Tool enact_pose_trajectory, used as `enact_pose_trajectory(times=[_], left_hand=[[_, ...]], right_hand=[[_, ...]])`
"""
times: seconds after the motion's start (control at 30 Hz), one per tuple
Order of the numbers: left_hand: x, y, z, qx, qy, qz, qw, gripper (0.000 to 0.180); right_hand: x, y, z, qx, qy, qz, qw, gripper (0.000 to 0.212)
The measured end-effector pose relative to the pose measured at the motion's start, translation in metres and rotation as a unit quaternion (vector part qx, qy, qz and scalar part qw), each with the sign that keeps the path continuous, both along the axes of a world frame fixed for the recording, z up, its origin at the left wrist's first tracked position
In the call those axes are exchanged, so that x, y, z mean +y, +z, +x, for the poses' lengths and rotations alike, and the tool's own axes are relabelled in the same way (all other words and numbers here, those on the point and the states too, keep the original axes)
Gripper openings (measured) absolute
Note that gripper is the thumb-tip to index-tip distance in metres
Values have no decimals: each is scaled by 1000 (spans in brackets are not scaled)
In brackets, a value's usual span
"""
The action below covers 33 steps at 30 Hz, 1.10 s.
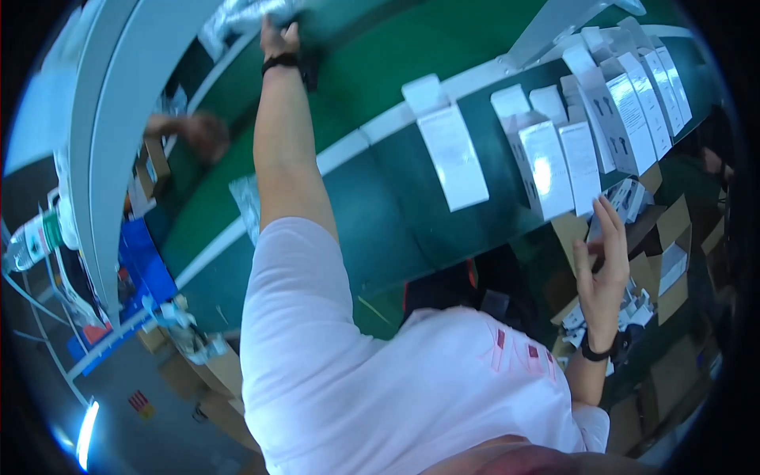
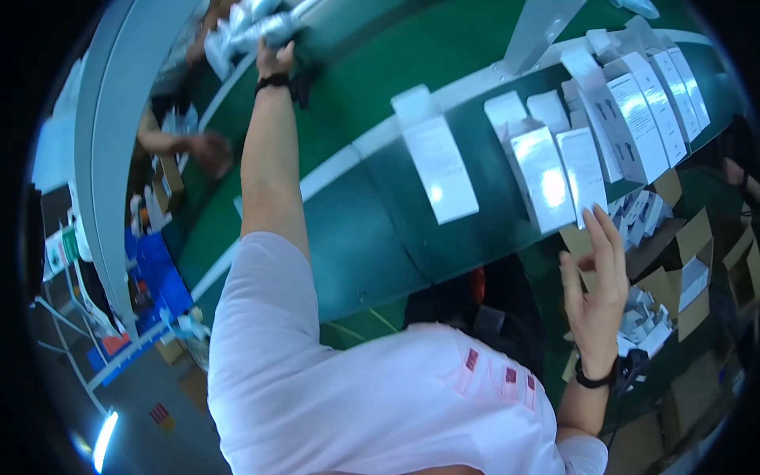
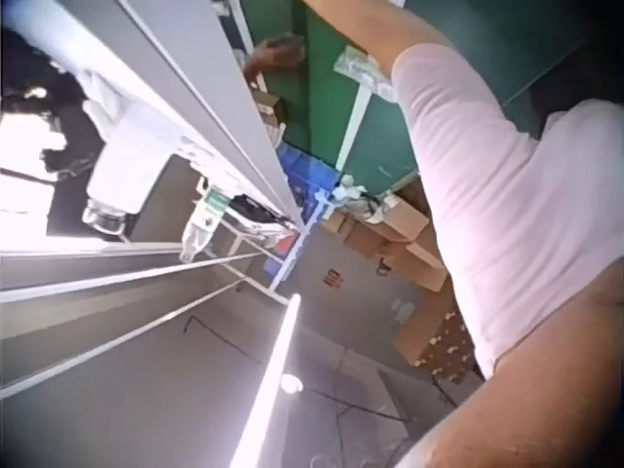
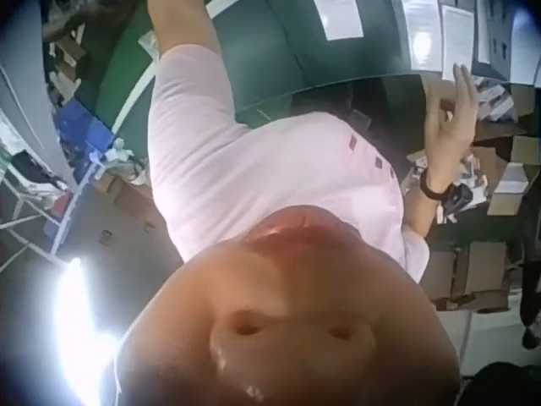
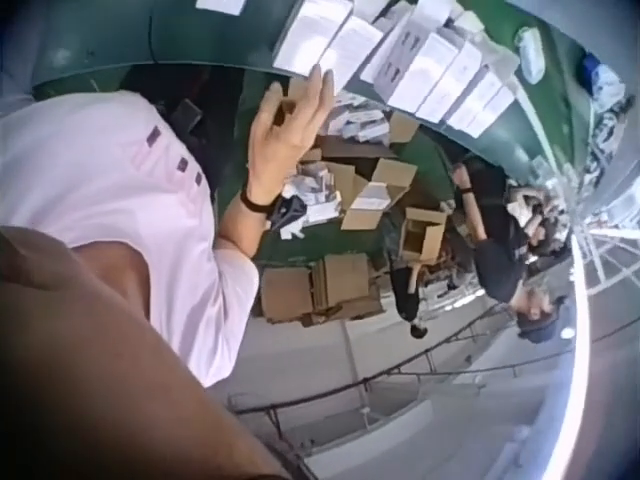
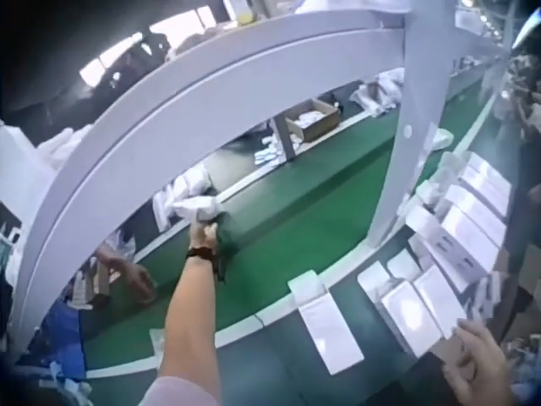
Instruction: Packaging bottles into boxes on an assembly line.
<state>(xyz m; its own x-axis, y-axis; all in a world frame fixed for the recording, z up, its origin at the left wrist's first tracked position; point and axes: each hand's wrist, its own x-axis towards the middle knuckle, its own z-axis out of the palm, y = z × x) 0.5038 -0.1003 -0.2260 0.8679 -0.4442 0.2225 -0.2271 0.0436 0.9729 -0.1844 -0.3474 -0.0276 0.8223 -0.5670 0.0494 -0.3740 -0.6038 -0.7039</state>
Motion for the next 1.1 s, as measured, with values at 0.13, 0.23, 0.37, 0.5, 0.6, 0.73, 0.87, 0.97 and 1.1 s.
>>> enact_pose_trajectory(times=[0.13,0.23,0.37,0.5,0.6,0.73,0.87,0.97,1.1], left_hand=[[-83,70,-255,-29,-171,132,976,69],[22,118,-387,-215,49,409,885,110],[156,85,-385,-6,373,633,678,129],[219,50,-368,161,335,564,737,109],[214,50,-392,168,257,290,906,53],[121,150,-503,279,104,-20,955,62],[86,203,-557,348,-29,-154,924,73],[67,202,-569,479,-178,-296,807,65],[40,188,-591,572,-128,-445,677,47]], right_hand=[[19,21,22,41,9,3,999,48],[25,42,45,0,64,30,998,51],[37,50,70,-28,137,35,989,51],[77,69,102,-61,246,53,966,53],[92,67,119,-62,293,170,939,66],[99,64,139,-114,279,234,924,86],[102,124,144,-137,332,269,894,31],[86,106,127,-174,358,189,898,53],[100,113,84,-274,355,-43,893,36]])
